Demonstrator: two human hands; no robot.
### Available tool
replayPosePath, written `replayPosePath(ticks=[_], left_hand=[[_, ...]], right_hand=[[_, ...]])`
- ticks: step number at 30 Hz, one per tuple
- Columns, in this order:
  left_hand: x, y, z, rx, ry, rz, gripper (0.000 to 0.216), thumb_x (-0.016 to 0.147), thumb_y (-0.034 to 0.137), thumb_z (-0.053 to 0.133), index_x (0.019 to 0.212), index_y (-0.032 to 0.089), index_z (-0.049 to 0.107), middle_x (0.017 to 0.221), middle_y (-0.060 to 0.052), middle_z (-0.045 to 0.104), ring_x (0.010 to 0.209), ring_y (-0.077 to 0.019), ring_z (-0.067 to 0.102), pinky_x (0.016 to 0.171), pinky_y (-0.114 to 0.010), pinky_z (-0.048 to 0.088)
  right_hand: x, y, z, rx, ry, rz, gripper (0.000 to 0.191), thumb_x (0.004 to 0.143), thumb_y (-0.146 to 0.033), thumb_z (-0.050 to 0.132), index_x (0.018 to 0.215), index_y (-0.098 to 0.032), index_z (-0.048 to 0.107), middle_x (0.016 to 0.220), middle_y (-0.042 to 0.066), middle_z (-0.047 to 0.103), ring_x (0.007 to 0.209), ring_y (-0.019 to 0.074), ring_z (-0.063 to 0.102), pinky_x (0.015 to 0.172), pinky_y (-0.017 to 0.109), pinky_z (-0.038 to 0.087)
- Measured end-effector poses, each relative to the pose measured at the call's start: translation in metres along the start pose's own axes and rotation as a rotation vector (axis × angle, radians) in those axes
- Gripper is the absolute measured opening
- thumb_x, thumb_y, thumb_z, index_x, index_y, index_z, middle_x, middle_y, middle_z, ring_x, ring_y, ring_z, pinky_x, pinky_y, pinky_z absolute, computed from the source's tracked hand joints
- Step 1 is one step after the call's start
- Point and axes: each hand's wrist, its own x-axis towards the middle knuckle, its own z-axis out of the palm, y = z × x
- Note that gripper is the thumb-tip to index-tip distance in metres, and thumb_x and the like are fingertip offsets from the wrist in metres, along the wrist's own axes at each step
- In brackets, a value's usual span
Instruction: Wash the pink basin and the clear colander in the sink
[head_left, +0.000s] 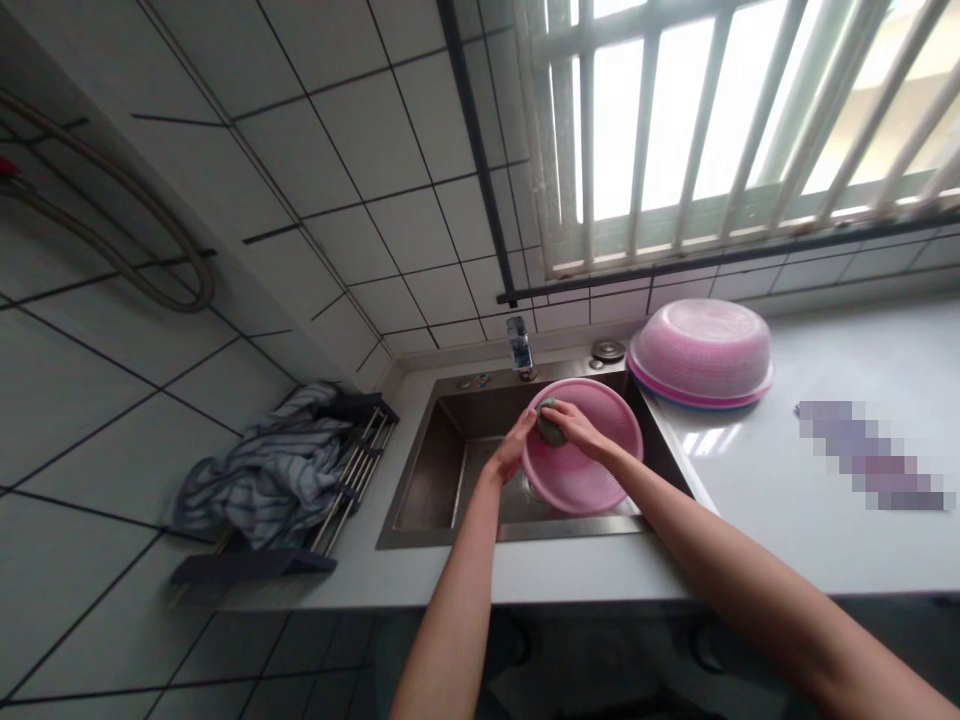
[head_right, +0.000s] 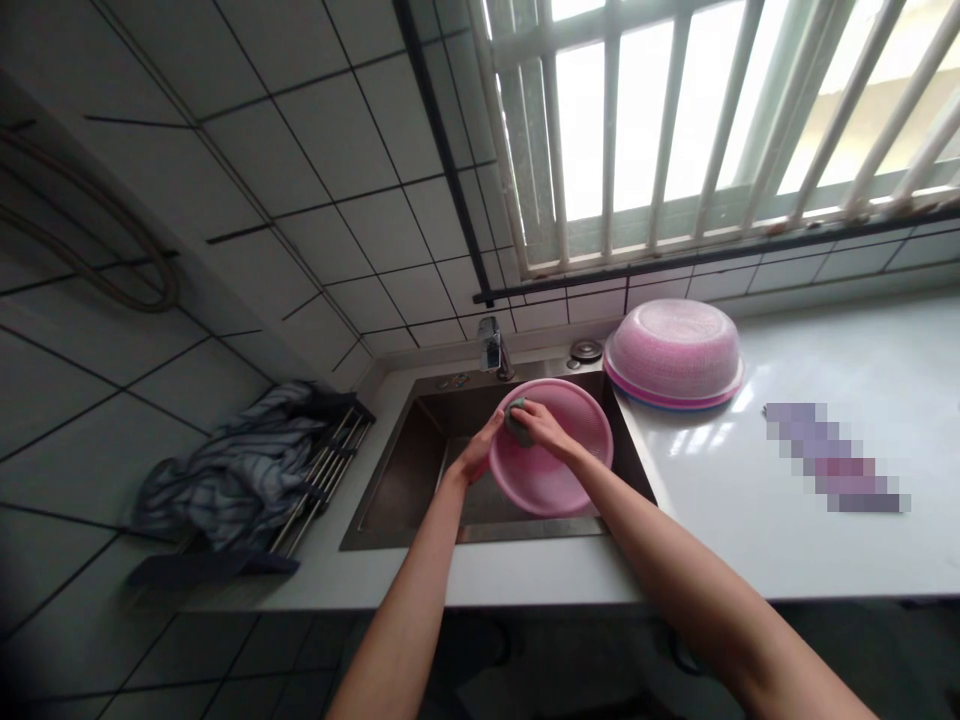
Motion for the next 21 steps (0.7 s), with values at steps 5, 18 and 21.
replayPosePath(ticks=[5, 18, 21], left_hand=[[0.001, -0.001, -0.003, 0.005, 0.006, -0.013, 0.057, 0.093, 0.057, 0.072, 0.139, 0.024, 0.069, 0.151, -0.01, 0.064, 0.154, -0.033, 0.043, 0.133, -0.052, 0.023], [-0.011, 0.01, 0.0, 0.107, 0.086, -0.071, 0.079, 0.082, 0.051, 0.085, 0.148, 0.023, 0.049, 0.129, -0.013, 0.071, 0.123, -0.0308, 0.067, 0.117, -0.054, 0.043], [-0.011, 0.012, 0.0, 0.099, 0.104, -0.034, 0.088, 0.083, 0.05, 0.084, 0.157, 0.03, 0.041, 0.138, -0.012, 0.069, 0.132, -0.031, 0.062, 0.121, -0.053, 0.04]], right_hand=[[-0.001, 0.004, 0.009, -0.017, -0.027, -0.042, 0.032, 0.085, -0.054, 0.063, 0.085, -0.022, 0.062, 0.087, 0.004, 0.067, 0.083, 0.0208, 0.057, 0.074, 0.031, 0.049], [-0.003, 0.001, 0.004, -0.008, -0.103, -0.02, 0.03, 0.086, -0.05, 0.064, 0.088, -0.021, 0.07, 0.093, 0.006, 0.073, 0.089, 0.0233, 0.063, 0.082, 0.034, 0.052], [-0.008, -0.001, 0.017, 0.009, -0.275, -0.006, 0.026, 0.084, -0.046, 0.066, 0.091, -0.021, 0.073, 0.099, 0.008, 0.076, 0.095, 0.0259, 0.066, 0.09, 0.037, 0.052]])
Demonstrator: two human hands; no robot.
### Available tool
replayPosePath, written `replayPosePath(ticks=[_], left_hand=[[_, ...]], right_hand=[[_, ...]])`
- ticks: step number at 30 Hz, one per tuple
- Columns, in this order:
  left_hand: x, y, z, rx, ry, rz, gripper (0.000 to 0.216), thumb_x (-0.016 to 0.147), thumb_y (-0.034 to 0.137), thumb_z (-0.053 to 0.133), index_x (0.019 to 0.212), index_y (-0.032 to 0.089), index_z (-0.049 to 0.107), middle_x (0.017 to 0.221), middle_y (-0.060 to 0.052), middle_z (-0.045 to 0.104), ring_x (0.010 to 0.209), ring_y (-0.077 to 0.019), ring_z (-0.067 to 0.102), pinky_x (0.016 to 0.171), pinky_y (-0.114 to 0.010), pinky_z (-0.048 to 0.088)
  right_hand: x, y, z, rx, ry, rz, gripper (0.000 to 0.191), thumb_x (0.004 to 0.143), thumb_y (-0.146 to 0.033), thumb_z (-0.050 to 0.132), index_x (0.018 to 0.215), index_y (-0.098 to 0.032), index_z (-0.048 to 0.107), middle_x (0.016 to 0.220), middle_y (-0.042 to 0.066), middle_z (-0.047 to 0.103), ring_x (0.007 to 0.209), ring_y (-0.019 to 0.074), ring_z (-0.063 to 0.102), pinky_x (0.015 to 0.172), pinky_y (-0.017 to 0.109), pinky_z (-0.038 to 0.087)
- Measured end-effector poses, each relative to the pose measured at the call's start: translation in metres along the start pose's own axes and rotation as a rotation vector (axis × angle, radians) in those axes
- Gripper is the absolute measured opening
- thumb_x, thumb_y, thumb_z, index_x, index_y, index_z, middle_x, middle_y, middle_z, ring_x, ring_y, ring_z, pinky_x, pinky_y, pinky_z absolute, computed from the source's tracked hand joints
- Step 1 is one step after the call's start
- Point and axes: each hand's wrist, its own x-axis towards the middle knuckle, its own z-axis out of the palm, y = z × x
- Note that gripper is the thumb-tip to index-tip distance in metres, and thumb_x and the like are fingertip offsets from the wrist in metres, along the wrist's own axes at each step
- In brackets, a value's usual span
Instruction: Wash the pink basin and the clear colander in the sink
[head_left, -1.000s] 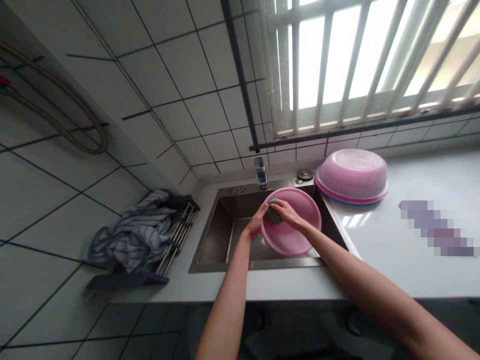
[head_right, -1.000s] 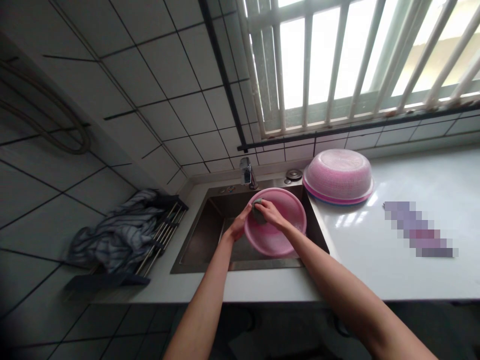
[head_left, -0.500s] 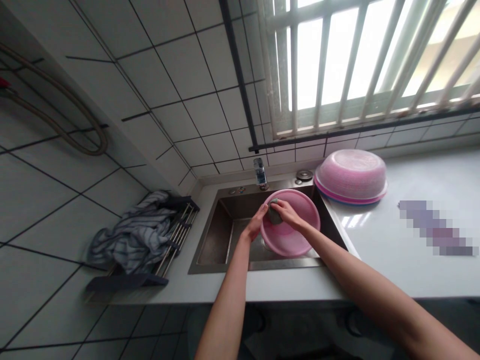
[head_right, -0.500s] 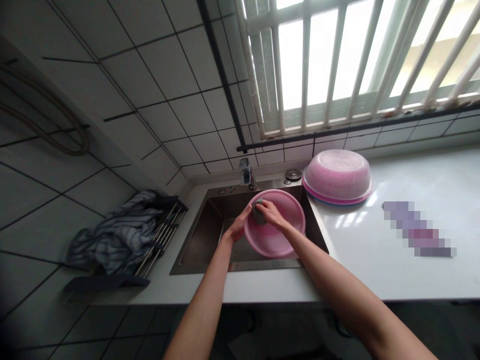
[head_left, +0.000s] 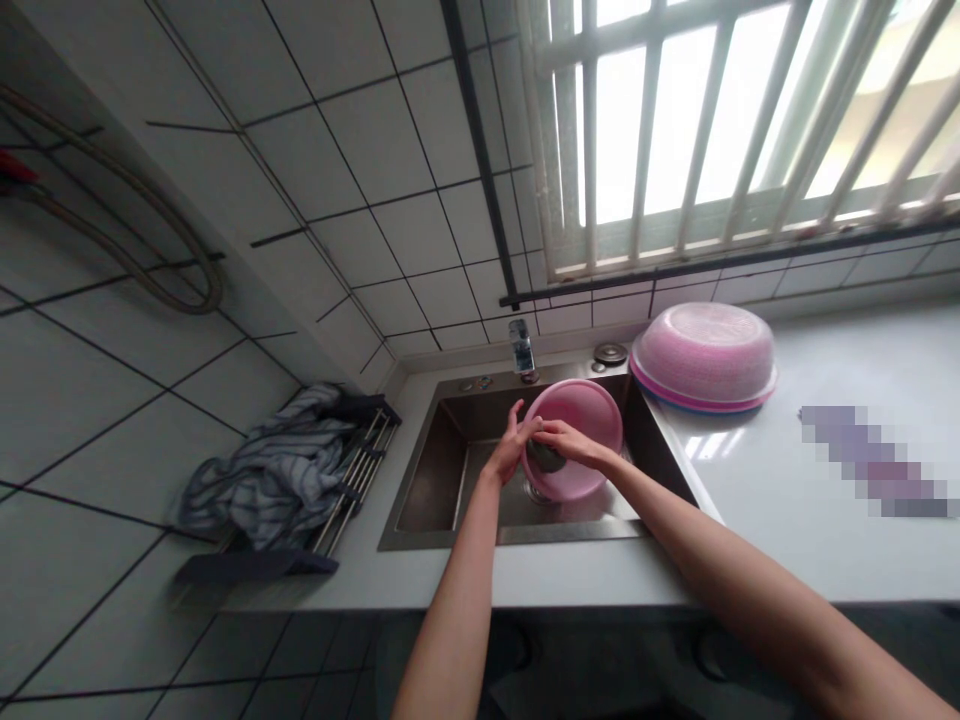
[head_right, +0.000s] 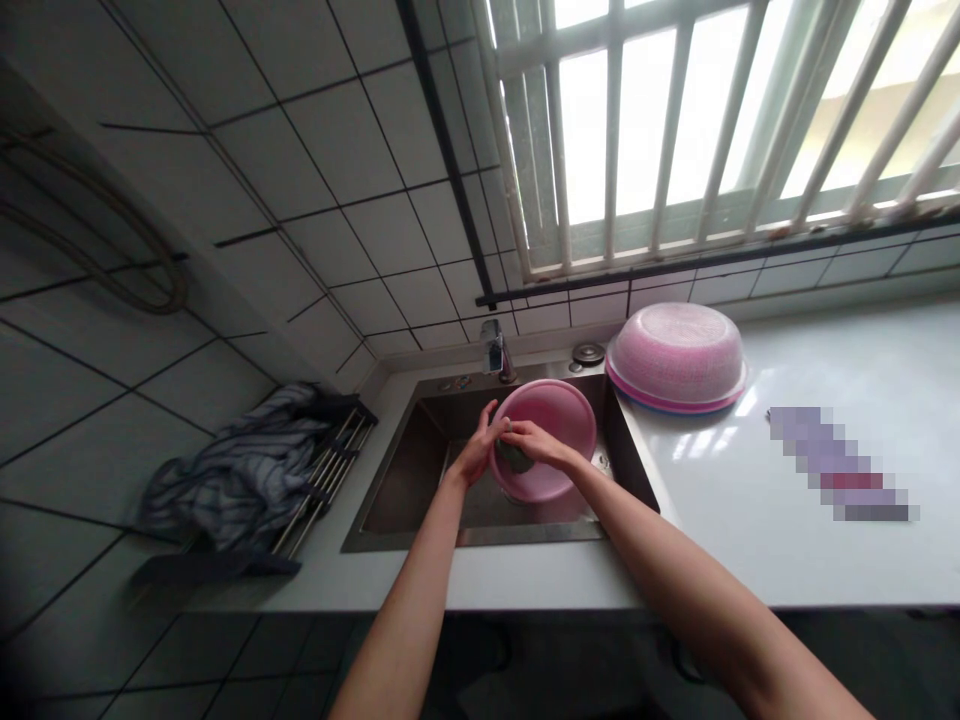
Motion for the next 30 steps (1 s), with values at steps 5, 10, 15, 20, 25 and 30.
replayPosePath(ticks=[5, 10, 15, 20, 25, 30], left_hand=[[0.002, 0.0, 0.002, 0.021, -0.097, 0.057, 0.065, 0.085, 0.053, 0.082, 0.139, 0.02, 0.066, 0.146, -0.013, 0.065, 0.144, -0.0363, 0.052, 0.126, -0.052, 0.034], [0.002, 0.0, 0.006, -0.024, -0.15, 0.028, 0.068, 0.088, 0.053, 0.08, 0.146, 0.025, 0.062, 0.153, -0.011, 0.061, 0.147, -0.0346, 0.051, 0.127, -0.052, 0.033], [0.001, 0.0, 0.004, -0.019, -0.135, 0.07, 0.063, 0.086, 0.056, 0.081, 0.137, 0.021, 0.069, 0.144, -0.012, 0.067, 0.142, -0.0352, 0.054, 0.125, -0.051, 0.034], [0.002, -0.001, 0.004, -0.014, -0.129, 0.074, 0.059, 0.089, 0.055, 0.078, 0.136, 0.021, 0.069, 0.142, -0.012, 0.068, 0.14, -0.0339, 0.055, 0.124, -0.049, 0.035], [0.002, -0.002, 0.006, -0.023, -0.173, 0.038, 0.067, 0.089, 0.056, 0.078, 0.144, 0.023, 0.063, 0.146, -0.012, 0.065, 0.139, -0.0346, 0.056, 0.121, -0.051, 0.039], [0.002, -0.003, 0.004, 0.031, -0.146, 0.075, 0.065, 0.085, 0.059, 0.081, 0.136, 0.021, 0.069, 0.144, -0.012, 0.067, 0.14, -0.0356, 0.054, 0.123, -0.05, 0.036]], right_hand=[[0.004, 0.004, -0.008, -0.022, 0.1, 0.003, 0.025, 0.082, -0.046, 0.065, 0.085, -0.022, 0.07, 0.093, 0.007, 0.073, 0.092, 0.025, 0.065, 0.089, 0.037, 0.052], [0.007, 0.006, -0.032, -0.007, 0.409, 0.067, 0.028, 0.083, -0.049, 0.062, 0.086, -0.022, 0.066, 0.087, 0.004, 0.069, 0.083, 0.0213, 0.06, 0.078, 0.033, 0.051], [0.004, 0.002, -0.012, 0.031, 0.171, 0.034, 0.027, 0.085, -0.048, 0.065, 0.088, -0.022, 0.069, 0.089, 0.004, 0.072, 0.087, 0.0218, 0.064, 0.083, 0.033, 0.053], [0.004, 0.005, -0.01, 0.02, 0.19, 0.032, 0.026, 0.086, -0.048, 0.064, 0.088, -0.022, 0.069, 0.087, 0.004, 0.073, 0.087, 0.0223, 0.064, 0.084, 0.034, 0.053], [0.007, 0.01, -0.031, -0.037, 0.396, 0.083, 0.025, 0.085, -0.046, 0.062, 0.086, -0.022, 0.066, 0.086, 0.004, 0.071, 0.082, 0.0215, 0.062, 0.077, 0.033, 0.052], [0.006, 0.011, -0.012, -0.022, 0.182, 0.037, 0.026, 0.084, -0.047, 0.067, 0.087, -0.021, 0.07, 0.092, 0.007, 0.074, 0.089, 0.0232, 0.066, 0.083, 0.034, 0.054]])
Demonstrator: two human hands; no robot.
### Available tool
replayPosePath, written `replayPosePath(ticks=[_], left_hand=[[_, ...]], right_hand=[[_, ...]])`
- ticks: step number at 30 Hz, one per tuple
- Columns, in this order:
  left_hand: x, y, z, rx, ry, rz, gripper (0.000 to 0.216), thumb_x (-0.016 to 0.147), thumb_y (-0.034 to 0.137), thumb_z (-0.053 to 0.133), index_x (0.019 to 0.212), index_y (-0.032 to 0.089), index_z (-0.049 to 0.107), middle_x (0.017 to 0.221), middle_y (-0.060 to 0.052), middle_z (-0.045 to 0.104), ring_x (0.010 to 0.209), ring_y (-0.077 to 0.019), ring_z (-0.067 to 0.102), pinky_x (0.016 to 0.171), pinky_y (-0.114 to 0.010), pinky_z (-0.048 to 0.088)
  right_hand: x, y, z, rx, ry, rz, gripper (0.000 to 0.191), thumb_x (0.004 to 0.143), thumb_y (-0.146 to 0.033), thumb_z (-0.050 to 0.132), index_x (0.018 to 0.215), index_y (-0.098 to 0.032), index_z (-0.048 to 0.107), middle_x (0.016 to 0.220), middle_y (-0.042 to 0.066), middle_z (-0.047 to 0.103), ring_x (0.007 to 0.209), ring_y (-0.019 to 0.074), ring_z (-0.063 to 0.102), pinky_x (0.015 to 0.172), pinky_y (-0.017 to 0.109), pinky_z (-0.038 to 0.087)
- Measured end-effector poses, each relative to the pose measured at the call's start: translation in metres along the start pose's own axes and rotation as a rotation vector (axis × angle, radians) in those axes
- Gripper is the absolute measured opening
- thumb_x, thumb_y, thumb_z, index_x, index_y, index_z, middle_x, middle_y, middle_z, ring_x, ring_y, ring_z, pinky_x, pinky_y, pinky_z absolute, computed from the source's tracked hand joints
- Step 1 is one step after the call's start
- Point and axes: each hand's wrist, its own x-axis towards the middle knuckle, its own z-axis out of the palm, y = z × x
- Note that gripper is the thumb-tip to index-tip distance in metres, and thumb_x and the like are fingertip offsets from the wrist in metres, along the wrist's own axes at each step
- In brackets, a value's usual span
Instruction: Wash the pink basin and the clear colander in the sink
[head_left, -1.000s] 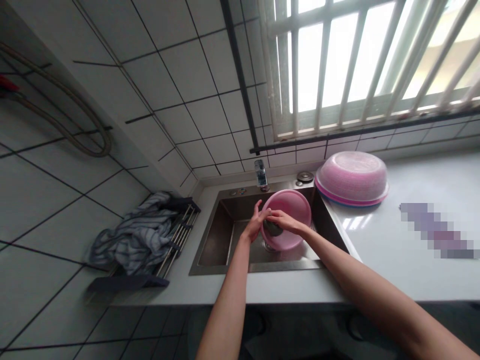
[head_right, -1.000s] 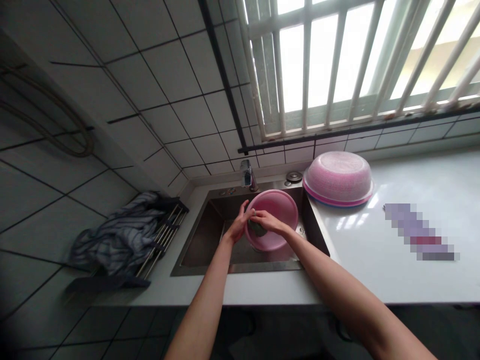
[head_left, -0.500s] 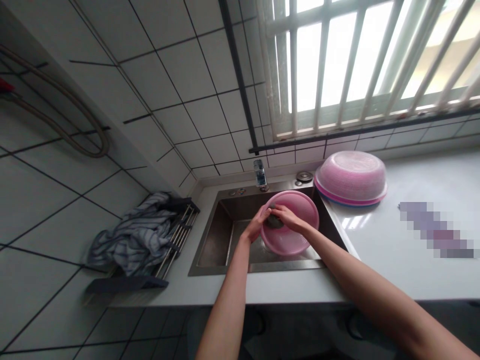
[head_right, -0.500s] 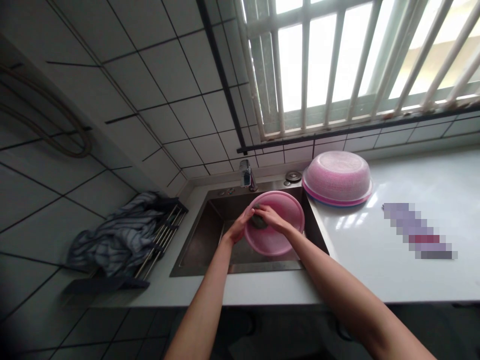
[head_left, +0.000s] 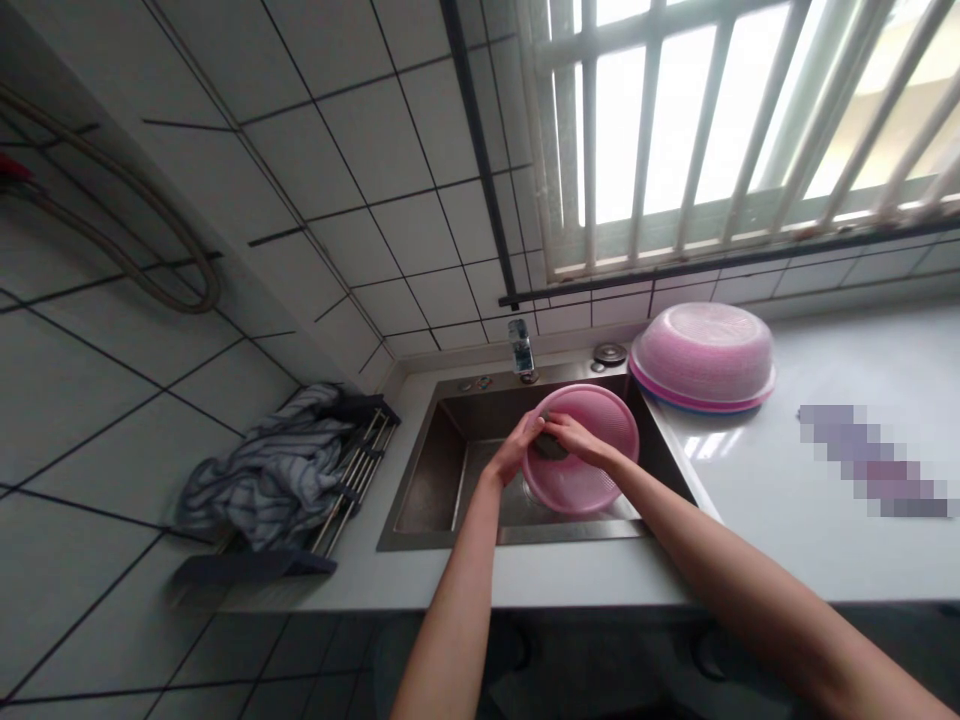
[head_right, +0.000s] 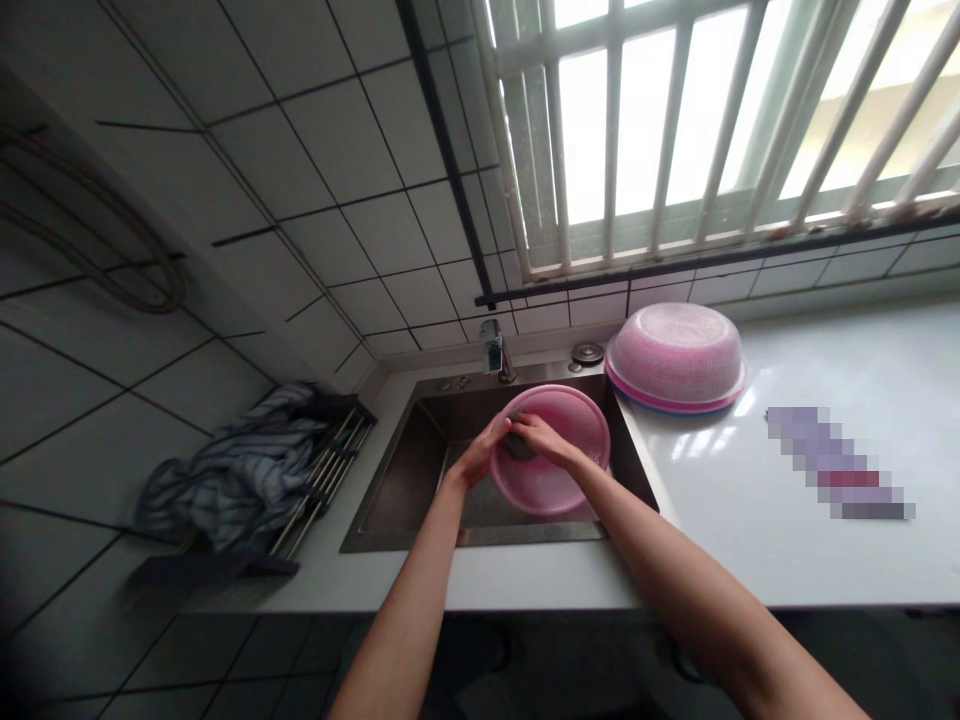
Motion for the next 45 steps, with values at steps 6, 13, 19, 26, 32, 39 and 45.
replayPosePath(ticks=[6, 13, 19, 26, 32, 39, 45], left_hand=[[-0.001, 0.0, 0.0, -0.017, -0.016, -0.037, 0.068, 0.084, 0.061, 0.08, 0.138, 0.021, 0.069, 0.141, -0.012, 0.07, 0.137, -0.0348, 0.057, 0.122, -0.05, 0.037], [-0.001, 0.0, 0.001, -0.006, -0.001, -0.012, 0.065, 0.086, 0.06, 0.079, 0.135, 0.02, 0.069, 0.138, -0.012, 0.07, 0.135, -0.035, 0.058, 0.12, -0.049, 0.039], [0.0, -0.001, 0.0, 0.005, 0.0, 0.003, 0.064, 0.086, 0.059, 0.079, 0.136, 0.02, 0.069, 0.14, -0.012, 0.069, 0.138, -0.0351, 0.056, 0.122, -0.049, 0.036], [0.001, -0.001, 0.002, -0.013, -0.016, -0.013, 0.067, 0.087, 0.06, 0.079, 0.138, 0.019, 0.068, 0.14, -0.013, 0.069, 0.136, -0.0356, 0.057, 0.122, -0.051, 0.036], [0.001, 0.0, 0.0, 0.091, -0.035, 0.048, 0.066, 0.087, 0.06, 0.078, 0.138, 0.02, 0.068, 0.146, -0.012, 0.065, 0.142, -0.0346, 0.052, 0.126, -0.049, 0.03], [0.001, 0.0, 0.003, -0.001, -0.031, -0.007, 0.07, 0.089, 0.061, 0.076, 0.144, 0.02, 0.063, 0.146, -0.013, 0.065, 0.137, -0.0348, 0.056, 0.119, -0.049, 0.039], [0.0, 0.003, 0.004, 0.041, -0.014, 0.019, 0.069, 0.085, 0.061, 0.079, 0.138, 0.018, 0.067, 0.142, -0.015, 0.067, 0.137, -0.0356, 0.056, 0.122, -0.05, 0.037]], right_hand=[[0.003, 0.007, -0.004, -0.055, 0.124, -0.038, 0.025, 0.087, -0.044, 0.063, 0.087, -0.02, 0.07, 0.088, 0.006, 0.074, 0.083, 0.0217, 0.064, 0.076, 0.032, 0.053], [0.004, 0.013, 0.001, -0.076, 0.004, -0.049, 0.024, 0.089, -0.041, 0.063, 0.09, -0.02, 0.072, 0.094, 0.009, 0.077, 0.084, 0.0232, 0.068, 0.08, 0.035, 0.054], [0.004, 0.013, -0.001, -0.089, 0.107, -0.049, 0.024, 0.089, -0.042, 0.061, 0.09, -0.02, 0.071, 0.093, 0.008, 0.076, 0.081, 0.0224, 0.066, 0.077, 0.033, 0.053], [0.005, 0.016, -0.007, -0.098, 0.097, -0.025, 0.026, 0.091, -0.043, 0.06, 0.088, -0.019, 0.069, 0.088, 0.007, 0.074, 0.077, 0.0207, 0.064, 0.071, 0.031, 0.052], [0.004, 0.019, 0.004, -0.101, -0.012, 0.018, 0.028, 0.091, -0.045, 0.064, 0.087, -0.018, 0.069, 0.082, 0.007, 0.073, 0.079, 0.0219, 0.065, 0.073, 0.031, 0.052], [0.009, 0.012, -0.025, -0.102, 0.245, 0.002, 0.025, 0.09, -0.041, 0.056, 0.089, -0.018, 0.066, 0.089, 0.007, 0.072, 0.077, 0.02, 0.063, 0.069, 0.029, 0.05], [0.001, 0.018, 0.007, -0.086, -0.078, -0.041, 0.027, 0.094, -0.042, 0.058, 0.094, -0.018, 0.071, 0.093, 0.009, 0.076, 0.082, 0.0223, 0.066, 0.075, 0.032, 0.053]])
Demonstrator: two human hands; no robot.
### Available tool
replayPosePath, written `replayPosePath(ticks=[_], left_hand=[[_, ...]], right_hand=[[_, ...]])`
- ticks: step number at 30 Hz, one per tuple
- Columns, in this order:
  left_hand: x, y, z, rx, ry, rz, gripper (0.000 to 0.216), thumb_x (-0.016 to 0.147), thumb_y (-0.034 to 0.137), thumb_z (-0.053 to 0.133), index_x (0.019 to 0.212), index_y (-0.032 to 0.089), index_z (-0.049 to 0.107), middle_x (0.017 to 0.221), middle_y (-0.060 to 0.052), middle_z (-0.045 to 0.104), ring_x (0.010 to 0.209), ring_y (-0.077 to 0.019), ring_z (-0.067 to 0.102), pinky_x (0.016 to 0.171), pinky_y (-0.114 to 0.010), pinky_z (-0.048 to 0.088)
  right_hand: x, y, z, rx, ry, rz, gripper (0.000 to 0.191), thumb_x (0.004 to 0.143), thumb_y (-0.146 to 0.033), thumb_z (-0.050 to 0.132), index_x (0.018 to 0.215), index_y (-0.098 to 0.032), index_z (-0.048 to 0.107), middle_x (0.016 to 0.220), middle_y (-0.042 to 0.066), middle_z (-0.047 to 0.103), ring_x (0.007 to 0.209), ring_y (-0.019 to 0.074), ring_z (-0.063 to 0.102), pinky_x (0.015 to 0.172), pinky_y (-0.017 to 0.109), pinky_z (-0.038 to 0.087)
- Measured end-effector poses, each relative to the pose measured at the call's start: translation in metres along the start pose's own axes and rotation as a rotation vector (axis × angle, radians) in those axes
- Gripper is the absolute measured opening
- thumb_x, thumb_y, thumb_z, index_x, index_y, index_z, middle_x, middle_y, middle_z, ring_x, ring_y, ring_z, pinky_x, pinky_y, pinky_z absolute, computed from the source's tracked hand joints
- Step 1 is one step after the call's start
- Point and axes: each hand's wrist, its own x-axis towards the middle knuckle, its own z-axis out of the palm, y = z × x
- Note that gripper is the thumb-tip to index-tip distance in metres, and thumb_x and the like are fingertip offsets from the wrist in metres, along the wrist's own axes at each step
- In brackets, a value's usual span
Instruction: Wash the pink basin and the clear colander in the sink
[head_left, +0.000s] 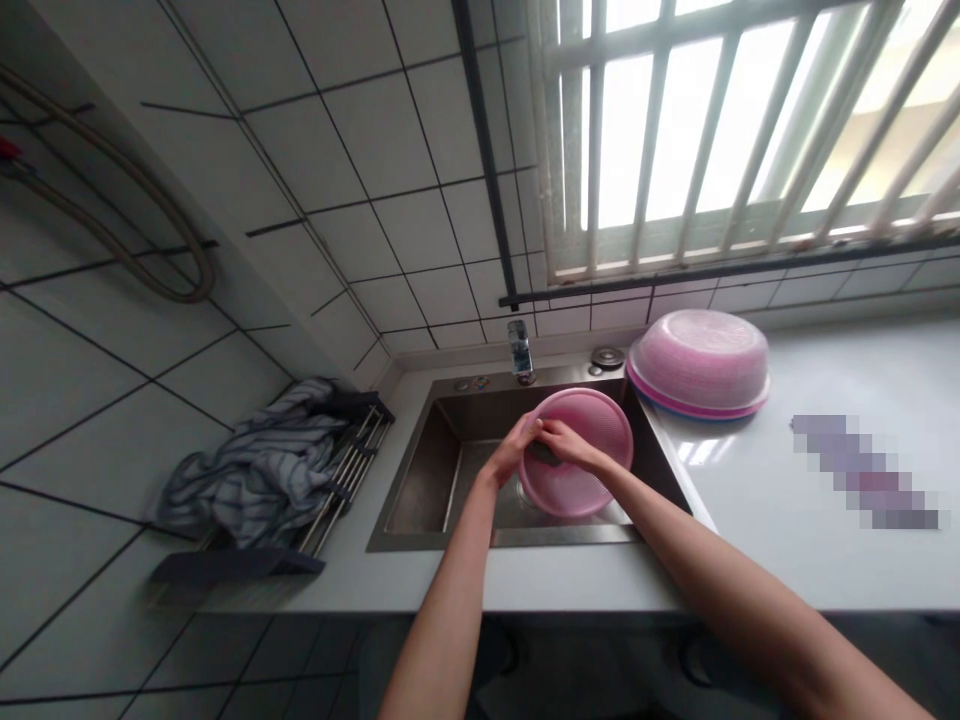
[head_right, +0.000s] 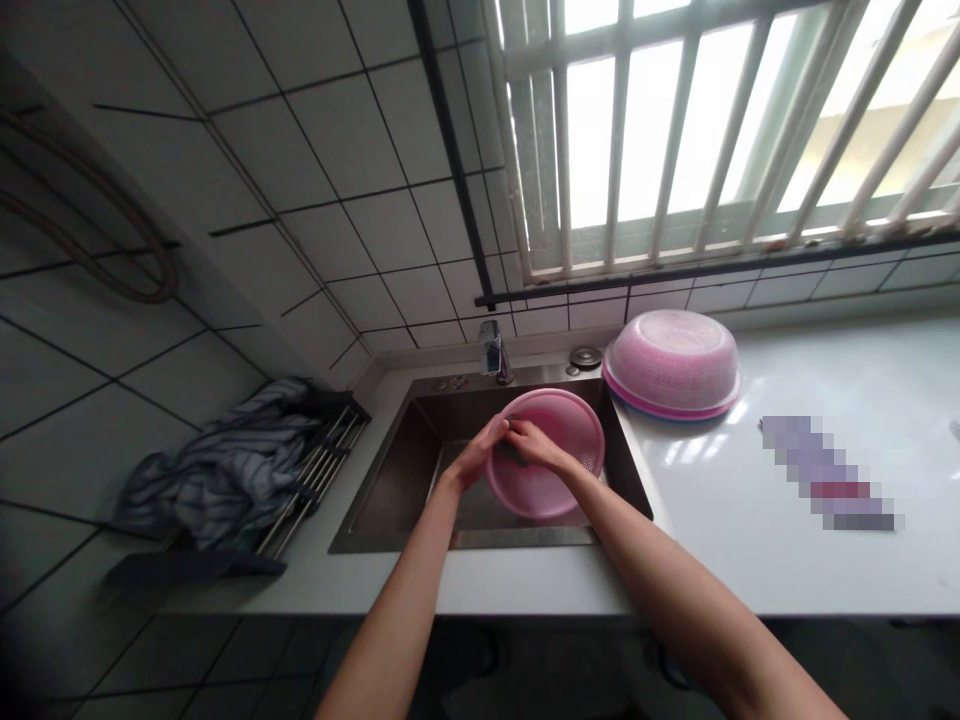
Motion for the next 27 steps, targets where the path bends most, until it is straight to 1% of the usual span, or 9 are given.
replayPosePath(ticks=[3, 7, 9, 11, 15, 17, 19, 24, 27], left_hand=[[0.001, 0.0, 0.0, -0.002, 0.015, -0.002, 0.069, 0.087, 0.062, 0.077, 0.139, 0.018, 0.067, 0.142, -0.015, 0.068, 0.138, -0.0356, 0.056, 0.122, -0.051, 0.036], [0.004, -0.004, 0.001, -0.032, 0.003, -0.008, 0.067, 0.087, 0.06, 0.078, 0.14, 0.02, 0.066, 0.144, -0.013, 0.066, 0.139, -0.034, 0.055, 0.124, -0.05, 0.035], [0.004, -0.007, 0.002, -0.052, 0.003, -0.03, 0.068, 0.087, 0.06, 0.078, 0.141, 0.02, 0.065, 0.144, -0.014, 0.067, 0.139, -0.0343, 0.056, 0.123, -0.052, 0.036], [0.003, -0.009, 0.002, -0.086, 0.009, -0.023, 0.066, 0.087, 0.06, 0.078, 0.139, 0.02, 0.066, 0.146, -0.013, 0.066, 0.14, -0.0337, 0.055, 0.125, -0.051, 0.035], [0.003, -0.013, -0.001, -0.164, 0.056, -0.057, 0.064, 0.088, 0.061, 0.077, 0.136, 0.02, 0.069, 0.141, -0.014, 0.07, 0.142, -0.0334, 0.056, 0.127, -0.051, 0.033], [0.003, -0.016, -0.002, -0.18, 0.078, -0.047, 0.062, 0.088, 0.06, 0.078, 0.134, 0.019, 0.071, 0.14, -0.013, 0.07, 0.144, -0.0333, 0.054, 0.128, -0.051, 0.032], [0.004, -0.018, -0.003, -0.195, 0.069, -0.054, 0.061, 0.088, 0.058, 0.078, 0.134, 0.02, 0.071, 0.141, -0.013, 0.07, 0.145, -0.0329, 0.054, 0.129, -0.05, 0.031], [0.005, -0.017, 0.003, -0.237, -0.008, -0.113, 0.06, 0.091, 0.059, 0.075, 0.137, 0.02, 0.069, 0.146, -0.013, 0.067, 0.145, -0.0328, 0.054, 0.129, -0.051, 0.032], [0.005, -0.014, 0.005, -0.248, -0.017, -0.112, 0.057, 0.091, 0.057, 0.075, 0.135, 0.02, 0.071, 0.144, -0.013, 0.068, 0.144, -0.0325, 0.055, 0.129, -0.051, 0.033]], right_hand=[[0.0, 0.0, 0.002, -0.041, 0.007, -0.012, 0.029, 0.095, -0.044, 0.057, 0.093, -0.019, 0.07, 0.093, 0.009, 0.075, 0.082, 0.0222, 0.065, 0.077, 0.033, 0.053], [-0.001, -0.004, -0.018, -0.089, 0.253, 0.008, 0.027, 0.093, -0.046, 0.056, 0.092, -0.021, 0.066, 0.096, 0.008, 0.072, 0.083, 0.021, 0.062, 0.078, 0.032, 0.053], [-0.002, -0.007, -0.023, -0.085, 0.315, 0.03, 0.026, 0.092, -0.046, 0.056, 0.093, -0.022, 0.065, 0.097, 0.007, 0.071, 0.085, 0.0211, 0.062, 0.079, 0.031, 0.052], [-0.004, -0.009, -0.019, -0.066, 0.264, 0.022, 0.027, 0.091, -0.047, 0.057, 0.092, -0.021, 0.066, 0.096, 0.008, 0.072, 0.086, 0.0219, 0.063, 0.081, 0.033, 0.053], [-0.01, -0.013, 0.004, -0.012, 0.011, -0.026, 0.03, 0.091, -0.049, 0.059, 0.092, -0.02, 0.068, 0.096, 0.008, 0.074, 0.088, 0.0233, 0.065, 0.086, 0.036, 0.053], [-0.012, -0.014, 0.01, -0.006, -0.014, -0.038, 0.031, 0.09, -0.049, 0.06, 0.092, -0.02, 0.068, 0.097, 0.008, 0.074, 0.09, 0.0237, 0.065, 0.089, 0.036, 0.053], [-0.011, -0.014, 0.005, -0.018, 0.065, -0.028, 0.031, 0.089, -0.05, 0.06, 0.091, -0.021, 0.067, 0.096, 0.007, 0.073, 0.091, 0.0237, 0.064, 0.088, 0.036, 0.053], [-0.005, -0.014, -0.025, -0.003, 0.376, 0.057, 0.032, 0.085, -0.053, 0.058, 0.087, -0.022, 0.062, 0.09, 0.006, 0.07, 0.083, 0.0225, 0.058, 0.077, 0.034, 0.052], [-0.006, -0.018, -0.026, -0.006, 0.317, 0.046, 0.031, 0.085, -0.052, 0.06, 0.09, -0.022, 0.064, 0.092, 0.006, 0.071, 0.086, 0.0224, 0.06, 0.08, 0.033, 0.052]])
